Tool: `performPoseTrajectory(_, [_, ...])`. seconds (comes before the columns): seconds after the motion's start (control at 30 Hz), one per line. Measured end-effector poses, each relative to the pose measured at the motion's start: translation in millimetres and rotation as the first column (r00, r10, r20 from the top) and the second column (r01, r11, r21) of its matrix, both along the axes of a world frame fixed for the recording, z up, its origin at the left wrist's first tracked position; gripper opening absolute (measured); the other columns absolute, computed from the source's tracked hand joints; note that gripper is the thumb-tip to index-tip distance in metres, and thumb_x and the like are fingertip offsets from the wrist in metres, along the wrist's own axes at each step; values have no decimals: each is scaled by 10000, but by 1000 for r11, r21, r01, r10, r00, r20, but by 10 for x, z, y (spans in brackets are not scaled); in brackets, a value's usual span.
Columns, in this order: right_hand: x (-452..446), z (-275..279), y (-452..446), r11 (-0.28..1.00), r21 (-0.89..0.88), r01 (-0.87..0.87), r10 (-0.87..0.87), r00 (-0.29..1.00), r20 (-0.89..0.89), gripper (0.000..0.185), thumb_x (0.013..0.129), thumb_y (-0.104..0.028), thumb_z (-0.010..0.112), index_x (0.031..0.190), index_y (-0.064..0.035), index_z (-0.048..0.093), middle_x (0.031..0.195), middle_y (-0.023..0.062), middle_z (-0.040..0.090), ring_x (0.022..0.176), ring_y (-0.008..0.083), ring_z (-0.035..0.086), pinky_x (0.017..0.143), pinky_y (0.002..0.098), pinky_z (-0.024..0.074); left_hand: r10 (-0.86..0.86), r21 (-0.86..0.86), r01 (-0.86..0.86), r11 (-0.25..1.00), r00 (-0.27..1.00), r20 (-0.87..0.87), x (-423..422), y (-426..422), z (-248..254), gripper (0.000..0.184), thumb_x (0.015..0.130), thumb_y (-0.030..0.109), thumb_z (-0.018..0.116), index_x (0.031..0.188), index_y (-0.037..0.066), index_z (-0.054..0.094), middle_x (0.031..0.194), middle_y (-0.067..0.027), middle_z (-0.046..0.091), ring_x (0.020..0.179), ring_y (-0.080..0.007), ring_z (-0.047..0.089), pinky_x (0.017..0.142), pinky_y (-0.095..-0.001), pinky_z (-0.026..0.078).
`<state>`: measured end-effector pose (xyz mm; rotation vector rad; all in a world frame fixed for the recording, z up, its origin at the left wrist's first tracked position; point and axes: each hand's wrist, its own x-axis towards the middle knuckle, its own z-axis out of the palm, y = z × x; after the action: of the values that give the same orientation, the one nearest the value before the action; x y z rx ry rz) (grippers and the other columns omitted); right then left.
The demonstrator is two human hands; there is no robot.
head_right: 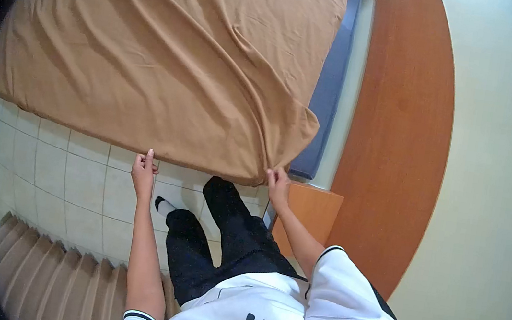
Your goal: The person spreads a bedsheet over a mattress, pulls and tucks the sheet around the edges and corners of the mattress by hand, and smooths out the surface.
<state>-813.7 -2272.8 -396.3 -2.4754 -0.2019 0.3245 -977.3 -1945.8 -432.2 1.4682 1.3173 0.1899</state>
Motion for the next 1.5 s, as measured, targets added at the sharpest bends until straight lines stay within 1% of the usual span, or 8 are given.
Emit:
performPoseTrajectory(0.13, [-236, 201, 135, 931, 40, -363, 345, 839, -420, 254, 859, -212, 595, 767, 10, 512, 645, 95, 554, 594, 143, 509, 553, 313, 415, -8, -6, 8, 1000, 995, -96, 36, 113, -62, 394, 886, 328, 553, 662, 10, 492, 543, -77, 547, 491, -136, 545, 493, -286, 450])
performPoseTrajectory(0.5, [-40, 48, 8, 970, 128, -206, 242, 808, -537, 318, 839, -288, 621, 750, 8, 546, 600, 45, 526, 563, 116, 463, 539, 293, 400, -50, 130, 44, 990, 998, 42, -154, 317, -116, 308, 895, 227, 538, 655, 46, 472, 558, -30, 528, 526, -100, 512, 513, -247, 387])
performPoseTrajectory(0.73, [1026, 64, 437, 994, 65, -85, 90, 993, -70, 241, 858, -245, 591, 819, -7, 603, 646, 45, 583, 577, 104, 535, 539, 254, 436, 443, 28, -468, 883, 853, 277, -587, 857, 1, 284, 903, 226, 520, 691, 47, 458, 576, -18, 466, 555, -102, 491, 530, -249, 416])
performPoseTrajectory(1.03, [1106, 51, 367, 924, -380, -48, 217, 884, 415, 560, 775, -269, 678, 1195, 16, 441, 1194, 186, 462, 1161, 327, 368, 971, 405, 311, 307, 108, -312, 944, 950, 56, -519, 1309, 55, 452, 839, 411, 593, 981, -9, 503, 891, -106, 560, 761, -179, 549, 718, -307, 455])
performPoseTrajectory(1.1, [997, -202, 4, 911, -383, 153, 60, 869, 491, 591, 779, -284, 680, 1212, 28, 424, 1184, 195, 471, 1123, 314, 417, 952, 415, 340, 297, 321, -292, 901, 954, 33, -545, 1366, -246, 506, 804, 445, 622, 1027, 5, 506, 949, -143, 576, 802, -235, 570, 751, -336, 456])
performPoseTrajectory(1.17, [1019, -340, -241, 922, -189, 339, -345, 939, 0, 450, 809, -247, 659, 1114, 40, 493, 1029, 167, 564, 937, 258, 553, 797, 381, 464, 244, 361, -197, 912, 966, -89, -491, 1359, -183, 493, 777, 429, 650, 1028, 22, 528, 962, -162, 593, 835, -274, 586, 777, -362, 453])
performPoseTrajectory(1.23, [1219, -560, -640, 959, -11, 283, -272, 909, -316, 265, 833, -199, 633, 963, 20, 560, 803, 103, 605, 675, 172, 593, 561, 300, 498, 144, 452, -81, 888, 984, -106, -527, 1365, -359, 299, 799, 341, 625, 887, 59, 579, 848, -137, 632, 816, -320, 598, 721, -401, 460])
performPoseTrajectory(1.5, [1545, -144, -159, 934, -358, -12, -14, 997, -71, 346, 829, -257, 609, 1060, -17, 520, 871, 74, 604, 729, 145, 584, 581, 272, 476, 171, 421, -114, 900, 980, -99, -769, 1489, -55, 242, 831, 291, 592, 930, 70, 584, 743, -99, 621, 676, -235, 593, 631, -362, 457])
